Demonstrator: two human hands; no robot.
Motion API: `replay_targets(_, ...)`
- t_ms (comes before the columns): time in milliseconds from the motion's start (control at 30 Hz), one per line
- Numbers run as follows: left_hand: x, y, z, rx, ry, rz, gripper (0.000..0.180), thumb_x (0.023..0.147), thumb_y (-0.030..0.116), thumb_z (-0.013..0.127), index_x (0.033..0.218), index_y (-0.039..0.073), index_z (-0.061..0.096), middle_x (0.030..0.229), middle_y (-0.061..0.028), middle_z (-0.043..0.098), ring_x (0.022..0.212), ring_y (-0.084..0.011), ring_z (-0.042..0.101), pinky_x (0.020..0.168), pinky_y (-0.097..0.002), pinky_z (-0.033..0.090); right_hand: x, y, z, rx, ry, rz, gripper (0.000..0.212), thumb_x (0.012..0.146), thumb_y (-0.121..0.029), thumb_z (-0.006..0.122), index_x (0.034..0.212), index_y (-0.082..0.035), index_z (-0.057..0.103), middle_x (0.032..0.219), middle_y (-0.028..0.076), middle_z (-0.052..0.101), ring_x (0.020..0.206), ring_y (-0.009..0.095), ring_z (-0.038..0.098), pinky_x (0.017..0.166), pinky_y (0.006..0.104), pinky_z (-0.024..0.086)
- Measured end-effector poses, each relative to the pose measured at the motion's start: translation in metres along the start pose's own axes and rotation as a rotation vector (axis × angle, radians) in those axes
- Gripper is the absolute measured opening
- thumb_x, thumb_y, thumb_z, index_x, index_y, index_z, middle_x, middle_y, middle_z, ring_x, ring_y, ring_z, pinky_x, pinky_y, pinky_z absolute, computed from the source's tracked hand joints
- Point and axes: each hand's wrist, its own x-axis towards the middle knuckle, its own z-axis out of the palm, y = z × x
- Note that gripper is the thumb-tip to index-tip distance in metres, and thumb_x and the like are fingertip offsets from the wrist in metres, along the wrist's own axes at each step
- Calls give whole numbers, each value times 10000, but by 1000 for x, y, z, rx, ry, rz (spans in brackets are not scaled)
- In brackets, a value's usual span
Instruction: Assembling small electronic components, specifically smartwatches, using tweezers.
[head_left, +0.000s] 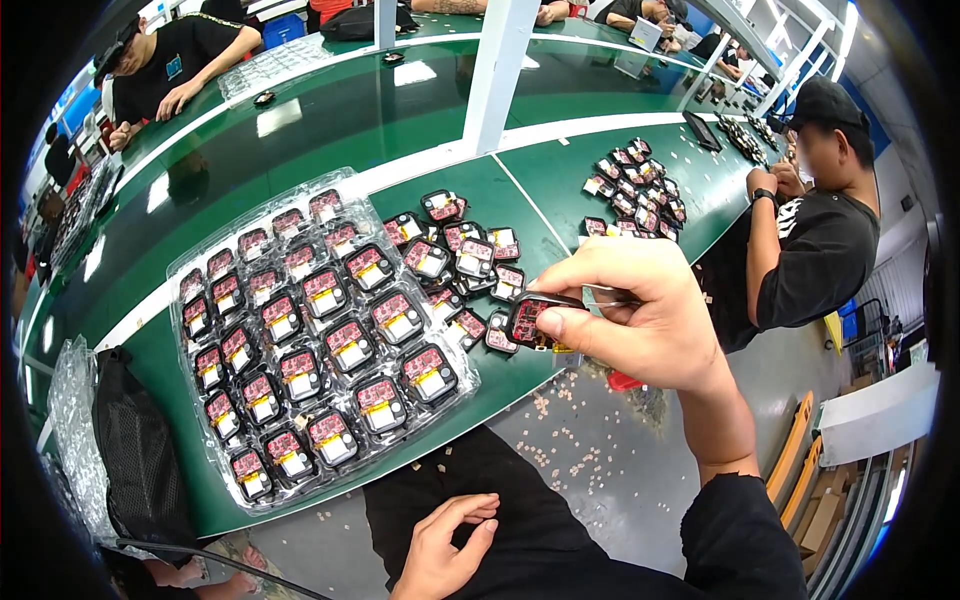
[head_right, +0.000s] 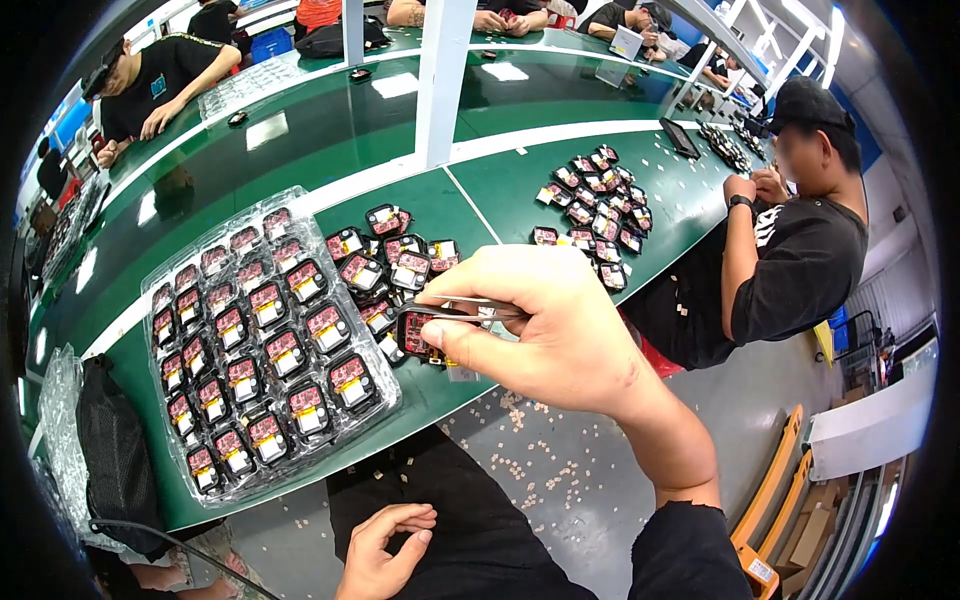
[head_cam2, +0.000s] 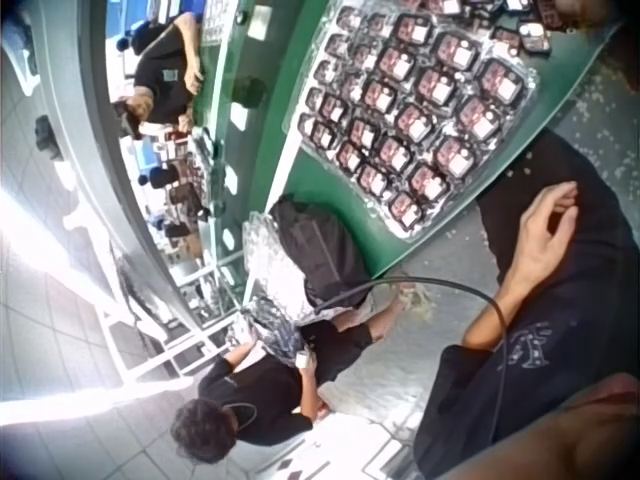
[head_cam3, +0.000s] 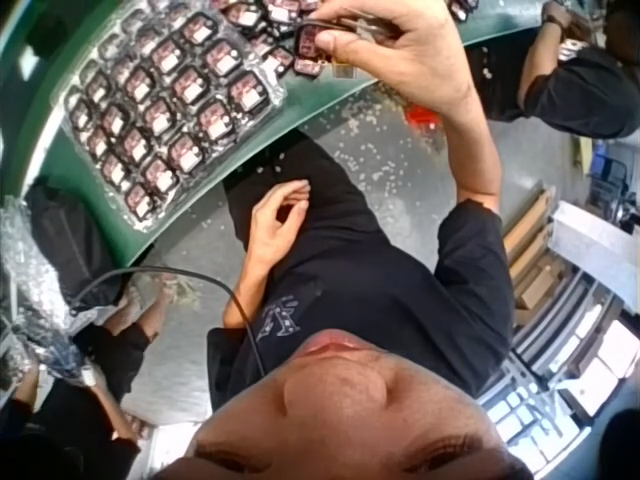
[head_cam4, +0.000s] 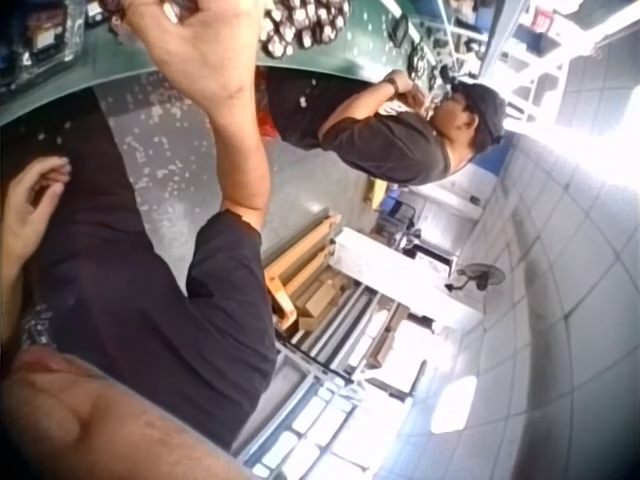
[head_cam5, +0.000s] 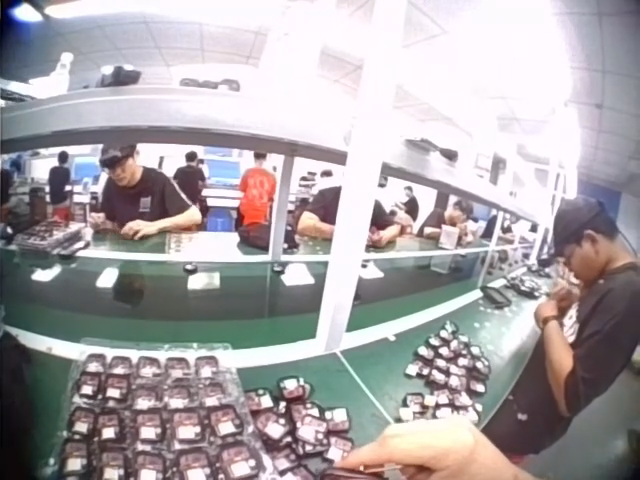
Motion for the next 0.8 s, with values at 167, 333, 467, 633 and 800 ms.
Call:
replay_targets(167, -5, -5, -1, -73, 12, -21, 317, 945, -17, 678, 1259, -35, 636, 1096, -137, 705, 990, -188, 694, 867, -290, 556, -6, -6, 7, 42, -204, -50, 184, 809, -78, 830, 968, -16, 760, 761, 54, 688, 554, 85, 528, 483, 258, 336)
replay_targets(333, -4, -12, -5, -481, 42, 128, 630, 953, 118, 735, 1439, -90, 393, 1247, -201, 647, 1109, -274, 682, 987, -395, 542, -24, -16, 44, 386, -623, 231, 224, 914, -172, 746, 1052, -11, 674, 881, 125, 740, 805, 242, 741, 677, 344, 557)
replay_targets(467, 12, 9, -10, -482, 61, 156, 562, 982, 76, 682, 1448, -70, 402, 1288, -208, 636, 1117, -240, 677, 946, -356, 570, -43, -8, 74, 399, -591, 169, 234, 913, -159, 751, 1066, 4, 682, 905, 132, 736, 795, 228, 737, 676, 330, 559)
replay_targets(633, 14, 19, -24, -361, 55, 25, 428, 991, -12, 597, 1390, -83, 458, 1182, -212, 680, 1006, -226, 712, 829, -362, 631, -56, 3, 91, 427, -516, 277, 240, 877, -130, 804, 1060, 1, 722, 941, 108, 751, 836, 186, 739, 702, 300, 562)
replay_targets(800, 13, 22, -38, -356, -57, -113, 377, 999, -21, 564, 1344, -119, 445, 1231, -262, 642, 1032, -275, 712, 834, -409, 657, -55, -1, 98, 432, -548, 338, 211, 869, -148, 815, 994, 2, 734, 870, 106, 754, 803, 203, 745, 686, 300, 562)
